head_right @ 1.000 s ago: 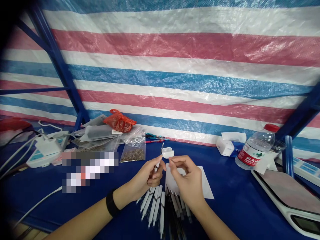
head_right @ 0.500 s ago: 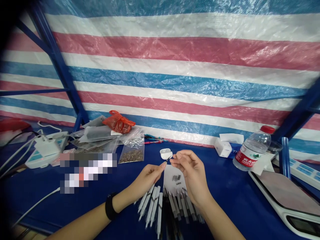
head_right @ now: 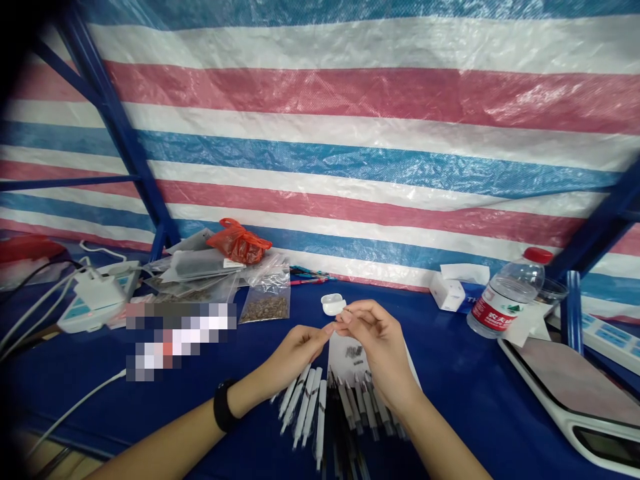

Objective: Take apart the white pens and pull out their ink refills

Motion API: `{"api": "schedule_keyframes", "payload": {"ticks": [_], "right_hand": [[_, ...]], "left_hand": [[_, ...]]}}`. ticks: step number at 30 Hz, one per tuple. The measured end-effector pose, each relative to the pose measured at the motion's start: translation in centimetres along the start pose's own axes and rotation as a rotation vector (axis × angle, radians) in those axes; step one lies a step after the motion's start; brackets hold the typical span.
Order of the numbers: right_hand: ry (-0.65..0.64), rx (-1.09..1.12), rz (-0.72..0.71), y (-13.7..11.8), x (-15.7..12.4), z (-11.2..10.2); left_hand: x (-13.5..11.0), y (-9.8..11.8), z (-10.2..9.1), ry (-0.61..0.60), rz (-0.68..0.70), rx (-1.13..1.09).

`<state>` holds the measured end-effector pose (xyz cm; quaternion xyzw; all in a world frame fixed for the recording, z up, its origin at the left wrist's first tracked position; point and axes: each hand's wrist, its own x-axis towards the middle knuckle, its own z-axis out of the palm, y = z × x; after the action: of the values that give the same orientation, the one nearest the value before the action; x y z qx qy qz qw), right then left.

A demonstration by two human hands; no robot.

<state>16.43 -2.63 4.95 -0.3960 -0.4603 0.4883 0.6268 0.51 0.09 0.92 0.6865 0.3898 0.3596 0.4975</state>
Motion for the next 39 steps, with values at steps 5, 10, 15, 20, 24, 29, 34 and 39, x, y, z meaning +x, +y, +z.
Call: {"api": "schedule_keyframes", "payload": {"ticks": [5, 10, 15, 20, 24, 29, 34, 39], "right_hand": [[0.058, -0.051, -0.086, 0.3, 0.1, -0.3], [0.193, -0.073, -0.234, 0.6, 0.4, -0.7], [0.132, -0.109, -0.231, 0.8, 0.3, -0.6], [0.168, -0.119, -0.214, 0.9, 0.3, -0.6], [0.148, -0.11, -0.171, 0.8, 0.2, -0.2], [0.124, -0.118, -0.134, 0.9, 0.1, 0.1], [0.089, -0.162, -0.114, 1.3, 0.1, 0.1], [0.035, -0.154, -0.06, 1.3, 0.2, -0.1]], "left_hand": [[-0.1, 0.0, 0.0, -0.015, 0.003, 0.008], [-0.3, 0.3, -0.1, -0.045, 0.01, 0.013], [-0.1, 0.0, -0.2, -0.047, 0.037, 0.022], [0.1, -0.3, -0.1, -0.025, 0.016, 0.048], [0.0, -0.1, -0.2, -0.023, 0.022, 0.043], [-0.1, 0.0, -0.2, -0.029, 0.028, 0.04], [0.0, 0.1, -0.3, -0.011, 0.034, 0.07], [-0.1, 0.4, -0.5, 0.029, 0.084, 0.155]]}}
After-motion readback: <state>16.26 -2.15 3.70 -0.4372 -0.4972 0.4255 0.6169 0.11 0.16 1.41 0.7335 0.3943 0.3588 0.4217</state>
